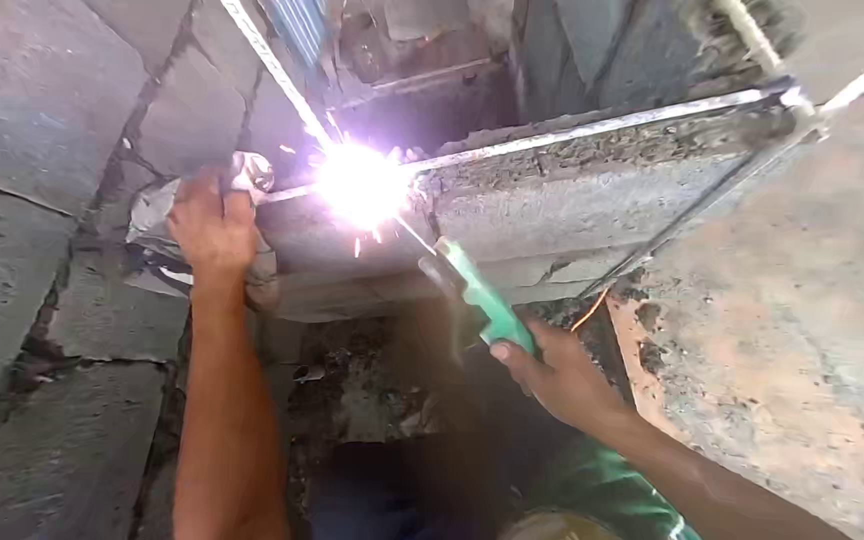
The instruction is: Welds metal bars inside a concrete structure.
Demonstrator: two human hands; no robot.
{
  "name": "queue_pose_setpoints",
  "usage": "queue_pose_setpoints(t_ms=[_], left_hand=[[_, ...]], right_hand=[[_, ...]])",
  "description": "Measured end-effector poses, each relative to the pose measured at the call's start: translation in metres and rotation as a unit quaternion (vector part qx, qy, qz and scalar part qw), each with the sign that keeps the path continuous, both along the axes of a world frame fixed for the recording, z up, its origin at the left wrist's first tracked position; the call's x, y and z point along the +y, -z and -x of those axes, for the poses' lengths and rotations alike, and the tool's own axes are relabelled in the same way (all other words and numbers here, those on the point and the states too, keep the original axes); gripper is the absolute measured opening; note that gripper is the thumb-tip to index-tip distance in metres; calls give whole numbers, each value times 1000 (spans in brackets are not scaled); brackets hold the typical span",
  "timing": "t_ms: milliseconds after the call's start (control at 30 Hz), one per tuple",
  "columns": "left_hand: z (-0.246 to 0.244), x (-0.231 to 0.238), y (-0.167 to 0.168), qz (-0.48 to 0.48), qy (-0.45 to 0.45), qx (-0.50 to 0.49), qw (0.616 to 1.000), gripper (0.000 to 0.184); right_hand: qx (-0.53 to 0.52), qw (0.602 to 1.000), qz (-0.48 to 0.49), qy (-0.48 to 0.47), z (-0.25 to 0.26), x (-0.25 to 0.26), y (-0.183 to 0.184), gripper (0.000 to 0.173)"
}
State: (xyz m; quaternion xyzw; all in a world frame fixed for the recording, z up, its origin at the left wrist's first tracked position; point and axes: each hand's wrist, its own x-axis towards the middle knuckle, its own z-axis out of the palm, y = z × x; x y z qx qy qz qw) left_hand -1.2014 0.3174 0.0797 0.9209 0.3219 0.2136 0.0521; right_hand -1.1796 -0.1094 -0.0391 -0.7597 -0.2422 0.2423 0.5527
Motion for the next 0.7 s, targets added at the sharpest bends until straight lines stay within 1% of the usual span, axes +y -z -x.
queue_pose_setpoints(t_ms=[67, 167, 233, 300, 333, 400, 467, 567, 700], left_hand=[[2, 17, 7, -30, 42, 2, 999, 55], [2, 19, 7, -31, 48, -7, 998, 53], [3, 16, 8, -35, 41, -8, 998, 49], [4, 16, 11, -44, 23, 17, 999, 44], [4, 18, 13, -51, 12, 29, 998, 44], [3, 16, 13, -50, 1, 31, 998, 52], [4, 18, 14, -61, 35, -2, 998, 55], [6, 19, 12, -34, 63, -25, 997, 52], [4, 16, 6, -9, 24, 16, 1000, 61]], right_hand=[[28, 1000, -13, -5, 0, 0, 1, 60], [88, 994, -70, -11, 0, 1, 3, 61], [96, 991, -94, -14, 0, 2, 2, 57], [107, 986, -124, -14, 1, 3, 1, 48], [115, 985, -129, -16, 1, 3, 0, 48], [122, 985, -117, -16, 0, 3, -1, 54], [117, 988, -97, -20, 0, 2, -2, 60], [116, 988, -102, -20, 0, 1, -2, 60], [129, 986, -104, -20, 0, 0, -1, 63]])
